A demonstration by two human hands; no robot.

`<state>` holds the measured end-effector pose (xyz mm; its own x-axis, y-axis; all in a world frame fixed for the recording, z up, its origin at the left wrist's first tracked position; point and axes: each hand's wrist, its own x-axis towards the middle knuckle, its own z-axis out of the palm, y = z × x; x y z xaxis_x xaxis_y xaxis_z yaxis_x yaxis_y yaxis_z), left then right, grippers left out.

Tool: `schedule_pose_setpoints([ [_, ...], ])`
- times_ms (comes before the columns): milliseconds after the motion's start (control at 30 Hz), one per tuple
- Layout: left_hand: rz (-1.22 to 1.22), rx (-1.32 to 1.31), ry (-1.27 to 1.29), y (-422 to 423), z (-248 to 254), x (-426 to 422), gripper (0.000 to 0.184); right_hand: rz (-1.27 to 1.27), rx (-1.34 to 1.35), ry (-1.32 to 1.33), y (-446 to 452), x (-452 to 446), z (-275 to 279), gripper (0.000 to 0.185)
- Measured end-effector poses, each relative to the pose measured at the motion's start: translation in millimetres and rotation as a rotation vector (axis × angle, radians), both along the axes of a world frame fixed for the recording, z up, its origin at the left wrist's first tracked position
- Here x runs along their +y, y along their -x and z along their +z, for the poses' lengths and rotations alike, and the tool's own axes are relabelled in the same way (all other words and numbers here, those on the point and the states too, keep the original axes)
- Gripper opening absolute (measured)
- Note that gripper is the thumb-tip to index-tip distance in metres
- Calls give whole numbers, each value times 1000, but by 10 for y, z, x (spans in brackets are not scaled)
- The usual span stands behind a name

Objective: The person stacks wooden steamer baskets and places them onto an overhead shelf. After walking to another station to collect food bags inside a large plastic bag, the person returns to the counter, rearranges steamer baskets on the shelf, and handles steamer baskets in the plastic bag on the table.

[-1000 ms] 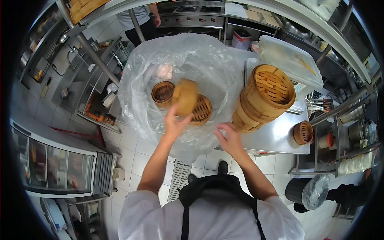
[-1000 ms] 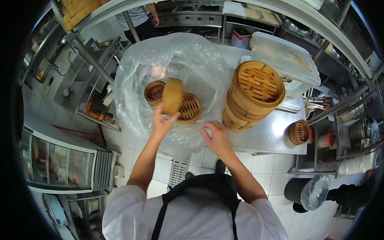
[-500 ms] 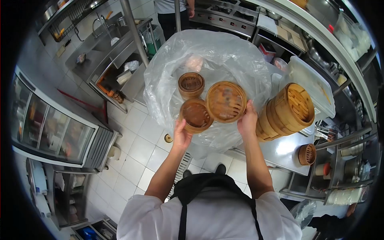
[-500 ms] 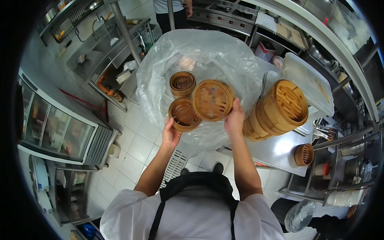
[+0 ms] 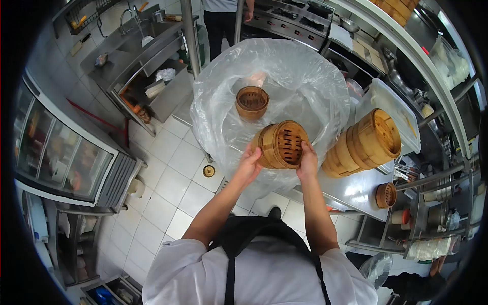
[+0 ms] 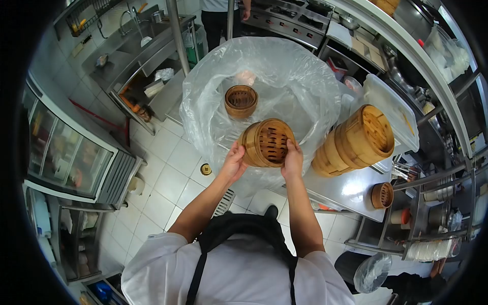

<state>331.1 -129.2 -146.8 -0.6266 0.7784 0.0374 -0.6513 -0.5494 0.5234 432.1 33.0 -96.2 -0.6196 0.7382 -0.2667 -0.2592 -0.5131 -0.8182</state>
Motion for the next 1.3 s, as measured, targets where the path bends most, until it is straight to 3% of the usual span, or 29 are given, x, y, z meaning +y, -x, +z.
schedule_pose_setpoints([
  [200, -69, -77, -11, 80, -204, 239, 51, -72, -26, -25, 62, 108, -197, 32],
  [300, 35, 37, 350, 211, -188, 344, 53, -88, -65, -61, 72, 237, -221, 37],
  [400, 478, 890, 989, 494, 194, 277, 58, -115, -117, -120, 126, 73, -172, 43],
  [500, 783, 1353, 1053, 1090, 91, 528, 64, -113, -123, -145, 236, -8, -202, 52],
  [600, 911, 1592, 1353, 1322, 220, 692, 49, -124, -118, -132, 270, -50, -199, 58],
  [700, 730, 1685, 1403, 1471, 200, 702, 32, -106, -119, -156, 248, -38, -207, 58],
  [800, 584, 1115, 1040, 1526, 280, 655, 27, -96, -60, -160, 201, 6, -261, 62],
  [867, 561, 1140, 933, 1248, 623, 436, 22, -160, -43, -129, 121, 36, -255, 71],
  [900, 566, 1305, 878, 1116, 747, 308, 20, -157, -84, -475, 27, -52, -235, 79],
  [933, 542, 1505, 666, 855, 999, 146, 21, -153, -132, -792, -154, 11, -55, 85],
  [1000, 302, 1555, 522, 528, 1417, 2, 19, -116, -187, -1371, -523, 33, 422, 93],
  [1033, 191, 1642, 488, 404, 1522, -74, 20, 157, -230, -1405, -650, 6, 694, 83],
  [1067, 95, 1616, 431, 263, 1551, -124, 24, 224, -4, -1319, -714, -20, 733, 80],
  [1300, -185, 1610, 268, -295, 1189, -35, 30, 189, -261, -1369, -1572, -379, 582, 61],
])
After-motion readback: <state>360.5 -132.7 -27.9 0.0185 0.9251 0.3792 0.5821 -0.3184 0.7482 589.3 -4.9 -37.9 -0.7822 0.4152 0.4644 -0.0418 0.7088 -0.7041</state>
